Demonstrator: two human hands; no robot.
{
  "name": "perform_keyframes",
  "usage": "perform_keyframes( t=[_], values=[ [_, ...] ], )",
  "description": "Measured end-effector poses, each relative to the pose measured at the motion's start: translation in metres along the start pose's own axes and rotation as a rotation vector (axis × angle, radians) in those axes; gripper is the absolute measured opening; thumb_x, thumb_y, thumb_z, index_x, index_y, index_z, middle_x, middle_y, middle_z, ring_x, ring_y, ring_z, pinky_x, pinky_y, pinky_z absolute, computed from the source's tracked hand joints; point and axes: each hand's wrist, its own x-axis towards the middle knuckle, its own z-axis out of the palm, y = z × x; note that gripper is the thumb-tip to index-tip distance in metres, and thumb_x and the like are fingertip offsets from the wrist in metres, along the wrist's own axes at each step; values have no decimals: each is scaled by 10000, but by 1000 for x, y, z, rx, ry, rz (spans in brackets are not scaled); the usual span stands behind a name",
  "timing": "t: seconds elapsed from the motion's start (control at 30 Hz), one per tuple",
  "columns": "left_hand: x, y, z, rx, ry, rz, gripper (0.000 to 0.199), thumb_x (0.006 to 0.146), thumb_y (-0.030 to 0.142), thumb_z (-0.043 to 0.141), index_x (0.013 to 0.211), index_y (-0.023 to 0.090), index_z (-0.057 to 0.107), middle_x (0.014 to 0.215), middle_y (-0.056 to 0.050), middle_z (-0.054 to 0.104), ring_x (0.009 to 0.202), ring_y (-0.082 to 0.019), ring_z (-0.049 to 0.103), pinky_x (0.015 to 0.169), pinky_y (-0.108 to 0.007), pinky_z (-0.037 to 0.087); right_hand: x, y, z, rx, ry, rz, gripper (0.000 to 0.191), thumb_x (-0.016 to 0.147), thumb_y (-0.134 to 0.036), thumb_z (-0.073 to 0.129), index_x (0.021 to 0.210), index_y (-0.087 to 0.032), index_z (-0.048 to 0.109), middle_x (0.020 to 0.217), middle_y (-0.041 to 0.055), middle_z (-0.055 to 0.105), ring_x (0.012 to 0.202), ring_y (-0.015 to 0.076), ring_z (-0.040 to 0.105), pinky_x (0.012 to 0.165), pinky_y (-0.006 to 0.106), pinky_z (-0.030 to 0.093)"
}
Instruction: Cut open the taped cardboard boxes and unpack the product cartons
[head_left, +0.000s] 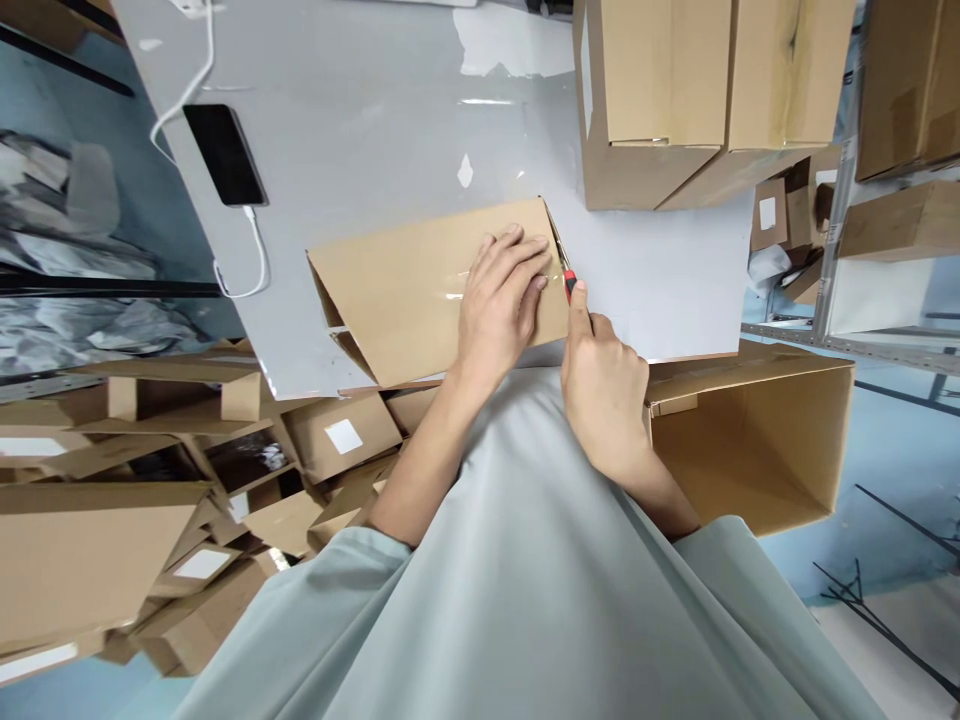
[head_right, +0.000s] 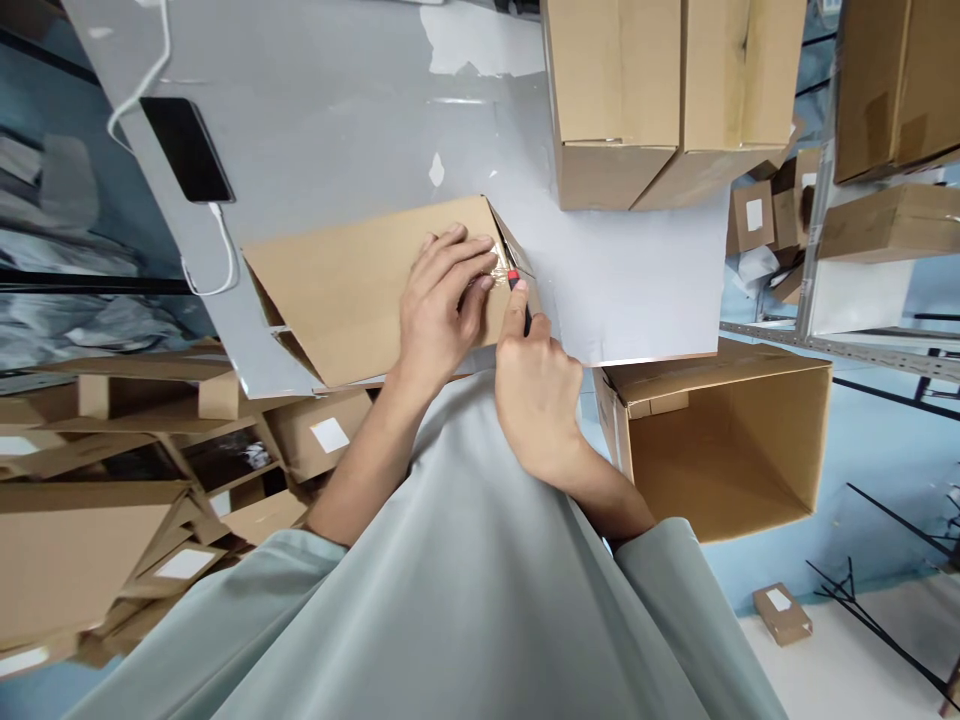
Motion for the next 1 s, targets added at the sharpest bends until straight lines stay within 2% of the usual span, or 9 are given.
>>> perform_keyframes(
  t=[0.2, 0.4, 0.5, 0.6, 0.67, 0.73, 0.8, 0.9, 1.0],
  values=[
    [-10, 3, 5, 12, 13, -13, 443, 1238, 570, 422, 1423, 328, 743, 1545, -81, 763, 1644, -294, 577, 1451, -628, 346, -33, 7, 0, -61, 10, -42, 756, 1108, -131, 534, 1845, -196, 379, 1094, 141, 825, 703, 175, 767, 591, 223, 566],
    [-19, 4, 4, -13, 5, -12, 406, 1225, 567, 474, 1439, 348, 742, 1563, -74, 753, 1651, -305, 570, 1450, -640, 338, 4, 3, -3, -8, -97, -20, 593, 1152, -115, 486, 1744, -108, 519, 1104, 192, 850, 891, 232, 851, 759, 279, 647],
    [-16, 2, 5, 6, 1, -1, 404, 1226, 554, 479, 1421, 330, 752, 1534, -80, 770, 1647, -309, 573, 1450, -637, 343, 12, 6, 2, 20, -111, -28, 622, 1144, -106, 499, 1766, -109, 481, 1131, 204, 855, 937, 245, 858, 805, 298, 651],
    [-9, 4, 3, 27, 0, 2, 419, 1227, 578, 470, 1378, 322, 766, 1503, -74, 781, 1638, -303, 584, 1442, -620, 373, -9, 19, 12, 42, -31, -35, 720, 1128, -122, 526, 1833, -183, 392, 1118, 149, 858, 843, 219, 830, 755, 276, 612],
    [-9, 9, -5, 20, 21, -16, 423, 1223, 595, 481, 1360, 321, 771, 1492, -72, 782, 1613, -301, 610, 1427, -612, 405, -28, 36, 23, 87, 98, -35, 695, 1143, -181, 526, 1829, -214, 415, 1069, 106, 857, 785, 207, 800, 731, 268, 585],
    [-16, 13, -23, 34, 100, -73, 435, 1221, 608, 486, 1374, 311, 765, 1496, -77, 774, 1591, -299, 630, 1424, -605, 408, -34, 57, 39, 164, 272, -11, 632, 1170, -270, 498, 1801, -238, 479, 1038, 86, 855, 738, 212, 773, 717, 286, 576],
    [-31, 13, -49, 106, 241, -133, 451, 1226, 606, 480, 1412, 295, 747, 1533, -83, 747, 1595, -298, 620, 1445, -610, 358, -18, 79, 65, 255, 427, 57, 610, 1186, -361, 450, 1783, -249, 510, 1043, 91, 857, 714, 237, 756, 720, 331, 591],
    [-62, 0, -86, 262, 409, -209, 511, 1207, 636, 520, 1542, 280, 670, 1693, -99, 623, 1691, -343, 490, 1475, -653, 246, 43, 108, 126, 386, 527, 185, 660, 1177, -419, 383, 1790, -196, 480, 1226, 153, 852, 861, 300, 804, 787, 397, 627],
    [-94, -24, -103, 322, 400, -481, 831, 1103, 754, 654, 1719, 220, 492, 1856, -182, 410, 1808, -459, 206, 1479, -725, 104, 114, 127, 194, 491, 420, 272, 660, 1126, -320, 380, 1721, -87, 548, 1381, 246, 798, 1080, 356, 813, 920, 455, 637]
  ],
)
